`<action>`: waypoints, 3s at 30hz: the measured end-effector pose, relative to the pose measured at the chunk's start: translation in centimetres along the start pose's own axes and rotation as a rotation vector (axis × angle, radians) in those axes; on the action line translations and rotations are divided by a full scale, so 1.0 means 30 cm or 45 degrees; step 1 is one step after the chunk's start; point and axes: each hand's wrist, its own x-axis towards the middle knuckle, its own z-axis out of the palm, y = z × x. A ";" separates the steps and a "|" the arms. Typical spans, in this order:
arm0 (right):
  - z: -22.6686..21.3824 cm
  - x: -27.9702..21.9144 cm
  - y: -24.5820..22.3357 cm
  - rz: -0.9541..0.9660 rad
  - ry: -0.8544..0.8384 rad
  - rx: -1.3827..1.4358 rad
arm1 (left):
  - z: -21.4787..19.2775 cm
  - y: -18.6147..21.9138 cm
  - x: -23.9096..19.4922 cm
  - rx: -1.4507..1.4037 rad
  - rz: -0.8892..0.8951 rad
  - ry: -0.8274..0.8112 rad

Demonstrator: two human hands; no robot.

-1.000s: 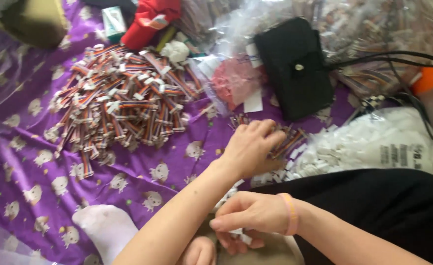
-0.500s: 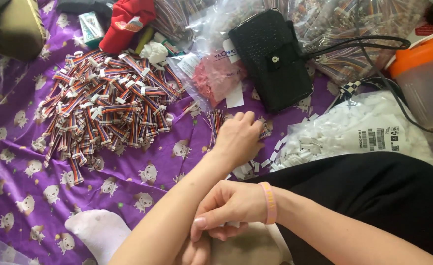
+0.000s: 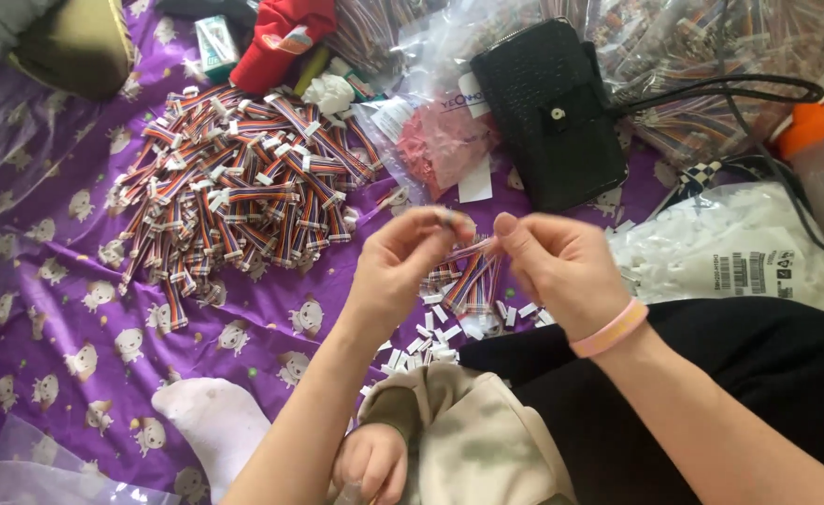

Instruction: The person sits on a purple patterned surface with a baby on their lap while assembling small electronic components. They repeatedly pick up bundles of multicolored wires and white plastic connectors, align the wires, and insert them into the connectors to secure them.

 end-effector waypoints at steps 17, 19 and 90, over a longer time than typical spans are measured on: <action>-0.015 0.030 -0.045 0.105 0.317 0.145 | -0.059 0.008 -0.002 1.019 -0.176 0.010; -0.003 0.031 -0.028 0.326 0.318 0.491 | -0.025 0.069 -0.011 0.846 -0.293 0.032; 0.020 -0.010 -0.032 0.011 -0.446 0.596 | 0.013 0.104 -0.116 -0.444 -0.339 -0.160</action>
